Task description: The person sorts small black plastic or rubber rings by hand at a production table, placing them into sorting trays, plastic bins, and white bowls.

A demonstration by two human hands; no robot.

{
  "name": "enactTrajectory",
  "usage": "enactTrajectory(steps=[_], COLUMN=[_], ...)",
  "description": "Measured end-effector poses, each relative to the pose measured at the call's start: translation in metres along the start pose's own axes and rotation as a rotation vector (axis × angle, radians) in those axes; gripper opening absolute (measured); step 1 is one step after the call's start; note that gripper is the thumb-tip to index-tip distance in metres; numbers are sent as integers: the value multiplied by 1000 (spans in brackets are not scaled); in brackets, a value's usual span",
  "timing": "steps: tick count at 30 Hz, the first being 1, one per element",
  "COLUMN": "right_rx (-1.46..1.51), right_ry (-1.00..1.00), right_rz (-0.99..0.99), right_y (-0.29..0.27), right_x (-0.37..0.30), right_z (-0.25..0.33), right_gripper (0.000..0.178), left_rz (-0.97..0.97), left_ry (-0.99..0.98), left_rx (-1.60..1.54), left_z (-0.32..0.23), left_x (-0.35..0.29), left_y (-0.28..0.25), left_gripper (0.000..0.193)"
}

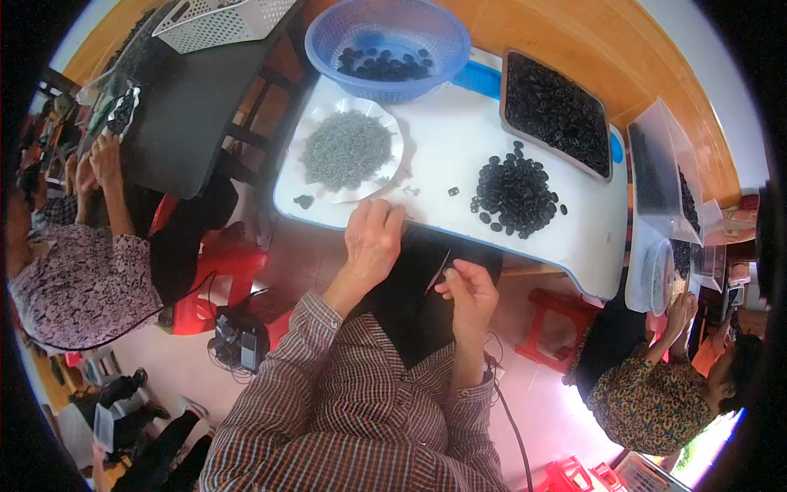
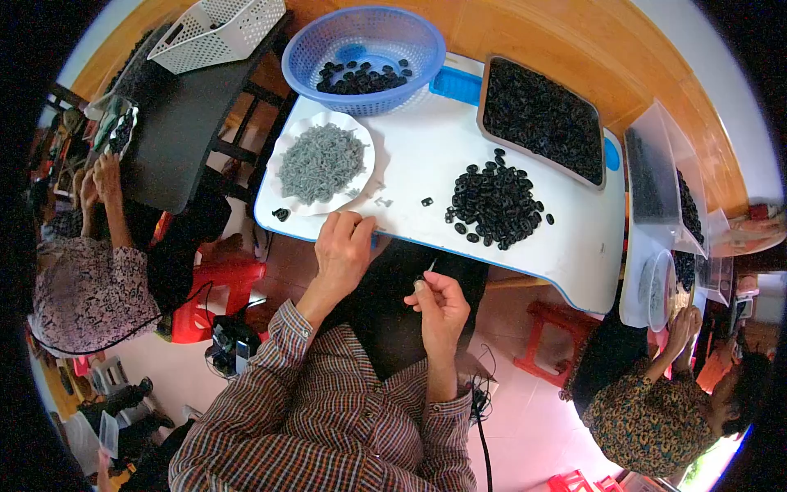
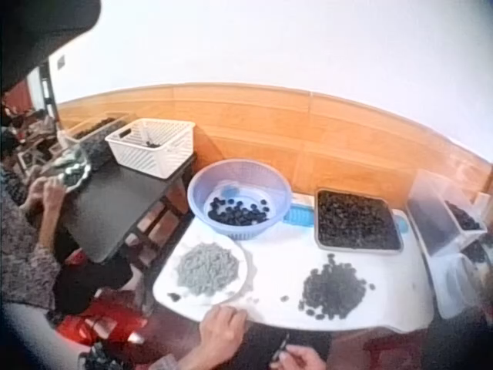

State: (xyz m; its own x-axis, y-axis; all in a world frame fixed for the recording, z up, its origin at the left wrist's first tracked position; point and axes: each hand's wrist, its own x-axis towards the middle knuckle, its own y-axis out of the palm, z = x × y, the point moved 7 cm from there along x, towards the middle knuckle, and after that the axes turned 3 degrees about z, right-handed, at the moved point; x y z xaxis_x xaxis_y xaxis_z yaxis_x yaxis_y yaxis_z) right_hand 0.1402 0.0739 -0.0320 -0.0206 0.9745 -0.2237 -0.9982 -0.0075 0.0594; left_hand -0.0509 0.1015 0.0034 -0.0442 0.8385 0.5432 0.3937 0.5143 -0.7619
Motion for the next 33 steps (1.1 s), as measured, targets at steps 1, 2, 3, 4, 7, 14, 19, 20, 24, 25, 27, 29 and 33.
enactTrajectory(steps=[1,2,3,4,7,14,19,20,24,25,27,29,33], right_rx=[-10,-10,-14,-18,-12,-14,-7,-7,23,32,45,57,193], right_ry=[6,6,9,13,8,3,21,22,41,47,50,54,90], right_rz=[-5,-5,0,5,6,1,-37,-40,-23,-15,-14,-17,5], right_y=[0,0,0,1,1,2,-1,-2,-2,-2,-4,-6,-6], right_x=[0,0,0,0,0,-2,-2,-2,-3,-3,-3,-3,-4], right_z=[-1,-1,-1,-2,-3,-4,-5,-5,-1,-1,-1,-1,1], right_gripper=[15,15,15,15,15,16,22,22,21,20,20,19,18], left_rz=[1,-2,-5,-6,24,11,-23,-27,-27,-24,-7,-14,69], left_ry=[-2,15,32,32,51,70,59,53,58,59,47,28,-49], left_rx=[0,-11,-23,-23,-22,-19,-79,-91,-112,-114,-143,-226,-602], left_z=[1,1,0,1,1,1,1,2,2,1,0,-2,-15], left_x=[-1,-1,-2,-2,-3,-6,-5,-5,-2,-2,-2,-4,-7], left_y=[0,-1,-1,-2,-3,-5,-6,-5,-4,-5,-5,-8,-13], left_gripper=[18,20,21,21,23,29,18,15,13,13,15,15,13])
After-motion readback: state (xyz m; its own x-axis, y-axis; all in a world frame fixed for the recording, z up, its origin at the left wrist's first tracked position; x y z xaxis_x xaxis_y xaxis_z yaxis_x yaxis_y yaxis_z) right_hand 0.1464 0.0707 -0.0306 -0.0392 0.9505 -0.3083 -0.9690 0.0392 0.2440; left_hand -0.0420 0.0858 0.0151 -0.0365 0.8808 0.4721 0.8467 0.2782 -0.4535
